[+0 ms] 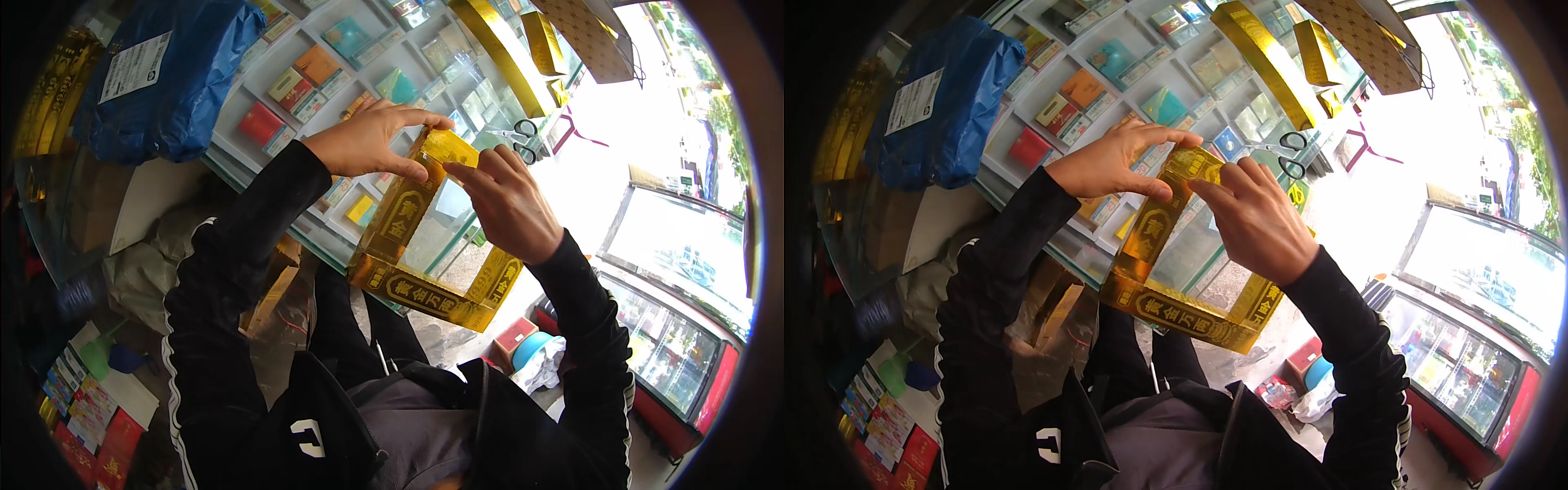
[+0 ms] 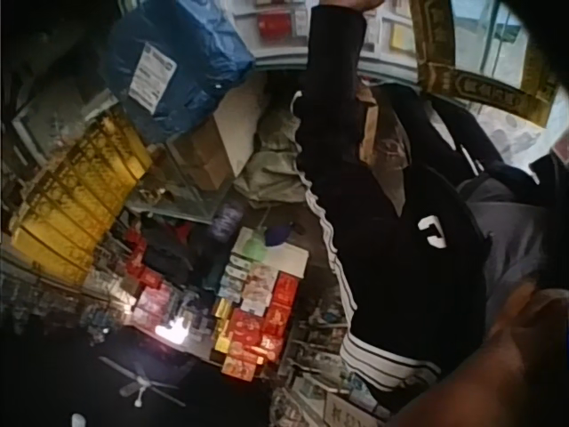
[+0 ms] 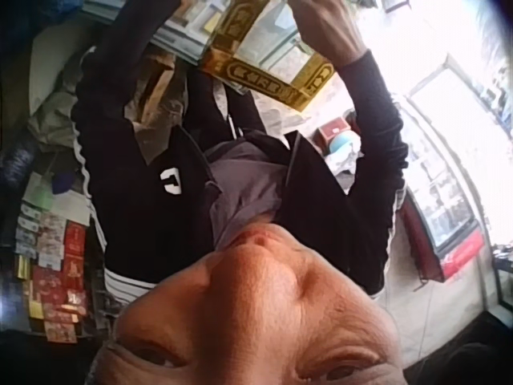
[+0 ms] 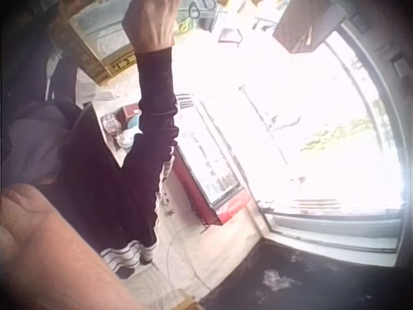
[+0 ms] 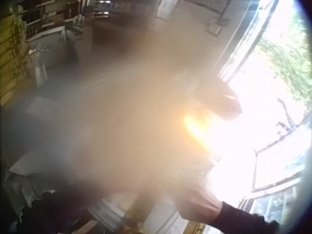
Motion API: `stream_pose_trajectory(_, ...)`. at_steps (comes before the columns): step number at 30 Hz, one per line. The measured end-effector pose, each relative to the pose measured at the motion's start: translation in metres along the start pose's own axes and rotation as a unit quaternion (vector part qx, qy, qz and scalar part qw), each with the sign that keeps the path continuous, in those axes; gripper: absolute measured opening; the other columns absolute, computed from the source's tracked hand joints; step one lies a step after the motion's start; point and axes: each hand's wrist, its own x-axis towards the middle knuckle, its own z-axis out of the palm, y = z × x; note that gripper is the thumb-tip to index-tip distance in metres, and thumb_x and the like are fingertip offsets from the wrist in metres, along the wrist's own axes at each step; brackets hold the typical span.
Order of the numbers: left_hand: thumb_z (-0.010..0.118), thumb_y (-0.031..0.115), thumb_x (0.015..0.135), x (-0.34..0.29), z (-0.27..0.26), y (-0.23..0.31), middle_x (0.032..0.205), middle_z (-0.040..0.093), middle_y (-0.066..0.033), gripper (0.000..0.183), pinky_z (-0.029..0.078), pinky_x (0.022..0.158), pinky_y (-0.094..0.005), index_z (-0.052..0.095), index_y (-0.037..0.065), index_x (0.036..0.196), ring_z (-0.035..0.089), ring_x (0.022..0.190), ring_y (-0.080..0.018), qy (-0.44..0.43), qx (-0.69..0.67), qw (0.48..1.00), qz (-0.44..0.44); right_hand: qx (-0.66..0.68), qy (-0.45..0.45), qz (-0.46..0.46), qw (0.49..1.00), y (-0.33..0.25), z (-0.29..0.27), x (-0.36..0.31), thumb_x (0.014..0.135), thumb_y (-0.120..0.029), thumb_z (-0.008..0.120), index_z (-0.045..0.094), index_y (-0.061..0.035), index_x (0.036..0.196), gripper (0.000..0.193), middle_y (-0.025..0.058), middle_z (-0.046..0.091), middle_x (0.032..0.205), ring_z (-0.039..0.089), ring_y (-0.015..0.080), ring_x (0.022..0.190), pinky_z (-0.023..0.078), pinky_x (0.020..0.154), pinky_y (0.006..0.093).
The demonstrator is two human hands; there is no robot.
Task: The person assembles rectangular frames from gold-colored paper strips on a glass counter. They apply clear adhesive tape to join the corners, trim excess tape with scissors, and place the completed frames on the counter.
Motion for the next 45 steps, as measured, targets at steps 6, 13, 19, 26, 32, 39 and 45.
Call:
stream_pose_trajectory(6,0.082,0.041,0.081,0.001,-0.003,0.003,0.151,0.052,-0.0020,0.078,0.030,0.120,-0.0493,0.050,0.024,0.150,0.039,0.139,-0.0296,-0.009,0.002,1.000,-0.007,-0.107,0.013,0.006,0.994,-0.009,0.006,-0.001,0.078,-0.002,0.067,0.064,-0.0059,0.118,0.041,0.0076,0.054,0.090,0.052,0.0242,0.090,0.044,0.083,0.0369)
stream_pose_trajectory(13,0.076,0.039,0.088,0.001,-0.001,0.001,0.144,0.057,-0.0046,0.062,0.034,0.117,-0.0443,0.056,0.023,0.145,0.045,0.131,-0.0274,0.021,-0.023,1.000,-0.003,-0.159,0.000,0.018,0.987,-0.016,0.008,-0.004,0.081,0.002,0.067,0.062,-0.0099,0.131,0.051,0.0076,0.058,0.100,0.052,0.0229,0.096,0.044,0.085,0.0357)
stream_pose_trajectory(19,0.070,0.033,0.092,0.002,0.014,0.011,0.128,0.065,-0.0054,0.045,0.038,0.110,-0.0397,0.064,0.020,0.135,0.052,0.120,-0.0255,0.105,-0.020,0.994,-0.021,-0.071,0.012,0.071,0.995,-0.015,0.014,-0.012,0.079,0.004,0.065,0.059,-0.0123,0.136,0.059,0.0083,0.055,0.105,0.052,0.0247,0.098,0.048,0.082,0.0363)
stream_pose_trajectory(26,0.074,0.042,0.088,0.007,0.037,0.029,0.121,0.066,-0.0022,0.045,0.031,0.108,-0.0475,0.062,0.024,0.128,0.051,0.124,-0.0274,0.193,0.110,0.971,-0.084,0.089,0.117,0.141,0.979,-0.001,0.038,-0.026,0.082,-0.002,0.062,0.058,-0.0054,0.127,0.046,0.0131,0.055,0.110,0.054,0.0319,0.105,0.051,0.088,0.0406)
stream_pose_trajectory(32,0.077,0.032,0.088,0.011,0.057,0.012,0.110,0.069,-0.0226,0.044,0.053,0.086,-0.0449,0.063,0.001,0.116,0.067,0.103,-0.0394,0.267,0.162,0.949,-0.052,0.031,0.132,0.172,0.976,0.025,0.072,-0.033,0.085,-0.018,0.065,0.056,-0.0034,0.124,0.042,0.0150,0.063,0.112,0.063,0.0348,0.102,0.052,0.087,0.0474)
stream_pose_trajectory(39,0.082,0.025,0.079,0.042,0.041,0.043,0.093,0.073,-0.0132,0.027,0.055,0.079,-0.0448,0.071,0.004,0.094,0.069,0.089,-0.0349,0.186,0.152,0.951,-0.193,0.050,0.153,0.278,0.947,-0.006,0.090,-0.034,0.094,-0.023,0.061,0.048,0.0007,0.123,0.040,0.0221,0.065,0.110,0.070,0.0391,0.080,0.057,0.062,0.0483)
stream_pose_trajectory(45,0.078,0.021,0.081,0.064,0.033,0.045,0.088,0.071,-0.0055,0.017,0.053,0.086,-0.0423,0.073,0.011,0.095,0.062,0.097,-0.0298,0.131,0.205,0.969,-0.052,0.154,0.193,0.362,0.899,-0.039,0.105,-0.031,0.094,-0.035,0.061,0.045,-0.0034,0.112,0.039,0.0222,0.068,0.095,0.070,0.0426,0.071,0.056,0.059,0.0524)
